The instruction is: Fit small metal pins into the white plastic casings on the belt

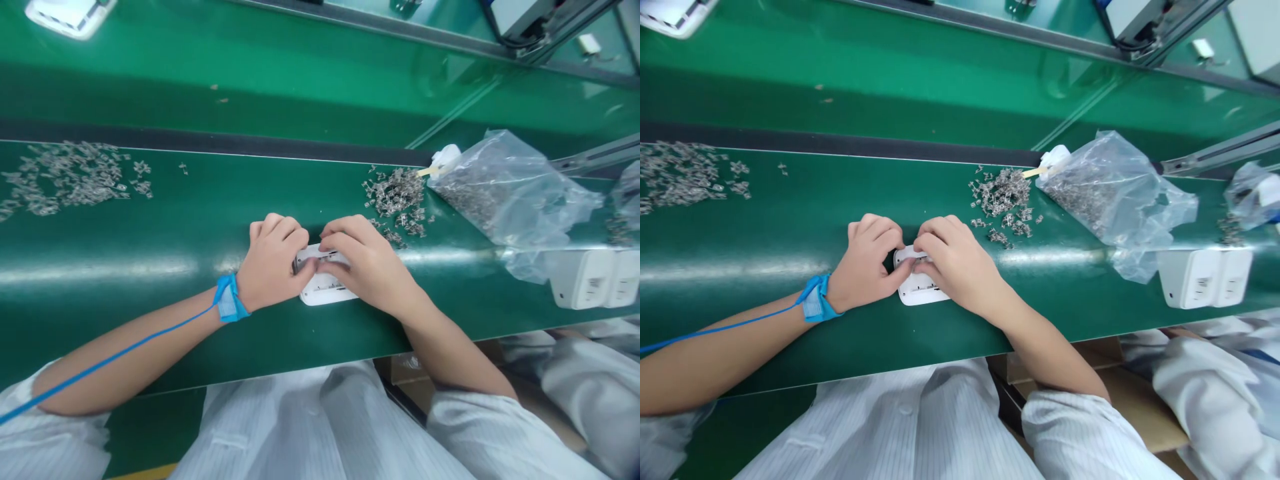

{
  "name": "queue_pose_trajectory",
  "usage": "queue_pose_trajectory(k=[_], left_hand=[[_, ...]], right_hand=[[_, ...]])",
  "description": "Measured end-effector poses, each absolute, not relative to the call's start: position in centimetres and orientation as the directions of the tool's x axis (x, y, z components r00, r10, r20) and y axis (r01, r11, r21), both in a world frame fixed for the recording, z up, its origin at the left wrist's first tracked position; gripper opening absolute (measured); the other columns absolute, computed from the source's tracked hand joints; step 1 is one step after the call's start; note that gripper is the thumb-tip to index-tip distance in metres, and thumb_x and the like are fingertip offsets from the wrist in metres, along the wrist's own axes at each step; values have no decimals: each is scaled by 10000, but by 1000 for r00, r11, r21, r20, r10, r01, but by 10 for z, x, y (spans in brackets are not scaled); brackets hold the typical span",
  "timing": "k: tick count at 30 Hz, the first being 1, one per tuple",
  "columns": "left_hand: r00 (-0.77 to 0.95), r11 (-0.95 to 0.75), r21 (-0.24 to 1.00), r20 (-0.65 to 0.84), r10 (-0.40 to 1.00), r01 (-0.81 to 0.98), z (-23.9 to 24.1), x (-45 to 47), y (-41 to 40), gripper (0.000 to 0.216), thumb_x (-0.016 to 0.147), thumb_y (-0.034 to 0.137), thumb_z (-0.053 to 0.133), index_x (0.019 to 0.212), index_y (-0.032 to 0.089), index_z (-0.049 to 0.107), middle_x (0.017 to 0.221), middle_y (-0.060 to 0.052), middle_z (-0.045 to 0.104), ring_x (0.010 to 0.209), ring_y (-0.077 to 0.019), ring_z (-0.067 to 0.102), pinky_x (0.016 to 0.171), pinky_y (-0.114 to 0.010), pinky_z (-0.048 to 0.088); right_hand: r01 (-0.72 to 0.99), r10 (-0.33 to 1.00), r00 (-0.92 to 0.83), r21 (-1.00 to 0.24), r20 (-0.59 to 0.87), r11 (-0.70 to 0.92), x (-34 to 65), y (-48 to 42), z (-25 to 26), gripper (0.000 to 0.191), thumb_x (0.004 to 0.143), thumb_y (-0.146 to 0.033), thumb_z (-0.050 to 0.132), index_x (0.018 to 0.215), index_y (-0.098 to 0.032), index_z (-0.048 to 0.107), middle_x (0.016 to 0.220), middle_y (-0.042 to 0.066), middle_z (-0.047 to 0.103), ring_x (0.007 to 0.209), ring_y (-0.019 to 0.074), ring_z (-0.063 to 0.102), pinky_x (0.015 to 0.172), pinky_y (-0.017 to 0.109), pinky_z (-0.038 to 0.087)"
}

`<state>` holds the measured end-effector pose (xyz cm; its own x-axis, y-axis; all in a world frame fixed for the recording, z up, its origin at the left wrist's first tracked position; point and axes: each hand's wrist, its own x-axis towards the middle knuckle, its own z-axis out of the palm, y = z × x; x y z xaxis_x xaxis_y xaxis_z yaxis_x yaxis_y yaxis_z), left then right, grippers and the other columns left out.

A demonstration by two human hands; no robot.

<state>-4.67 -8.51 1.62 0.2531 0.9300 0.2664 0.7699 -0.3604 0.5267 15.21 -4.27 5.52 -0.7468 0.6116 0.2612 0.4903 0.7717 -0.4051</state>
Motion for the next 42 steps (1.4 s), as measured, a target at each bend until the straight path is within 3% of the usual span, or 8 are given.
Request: queue_pose_trajectory(k=[4,9,19,30,39,42], left_hand=[[247,-350,531,256,934,772,15,-46,-85,139,862,286,587,805,202,492,960,-31,622,966,-223,504,796,-414,312],[254,-346,546,239,937,763,16,-47,-84,90,862,278,587,892,201,552,982,-29,644,983,-225,519,814,-417,316],[256,-347,564,237,937,749,16,-47,-84,85,872,286,585,873,201,578,970,-27,640,990,-227,520,809,-409,316],[250,-368,540,281,927,757,18,-45,-85,85,854,225,578,788,194,533,910,-27,642,935,-211,535,804,-404,329],[239,-365,482,304,922,796,19,-40,-85,113,865,240,566,767,199,528,866,-19,631,871,-195,540,796,-413,331],[238,-371,444,326,915,816,19,-39,-86,132,864,247,571,753,200,518,859,-20,630,863,-196,540,786,-412,330]], right_hand=[[351,510,-804,-448,307,822,168,-39,60,103,919,-148,654,1019,-171,639,985,81,719,944,220,620,821,379,529],[282,417,-820,-358,393,890,176,-34,51,150,883,-69,658,950,-199,693,937,24,782,960,231,622,794,376,525],[321,400,-820,-249,410,914,169,-43,51,137,909,-62,631,952,-153,724,920,36,791,962,227,669,710,355,501],[300,356,-837,-195,416,934,163,-45,52,172,935,-55,572,913,-152,711,913,42,782,957,215,674,752,358,489],[285,333,-866,-180,374,941,164,-45,49,233,953,-66,533,801,-169,676,844,40,760,951,212,664,772,370,503],[282,362,-846,-247,391,927,162,-44,45,216,946,-69,526,830,-182,668,861,42,755,943,207,663,775,368,522]])
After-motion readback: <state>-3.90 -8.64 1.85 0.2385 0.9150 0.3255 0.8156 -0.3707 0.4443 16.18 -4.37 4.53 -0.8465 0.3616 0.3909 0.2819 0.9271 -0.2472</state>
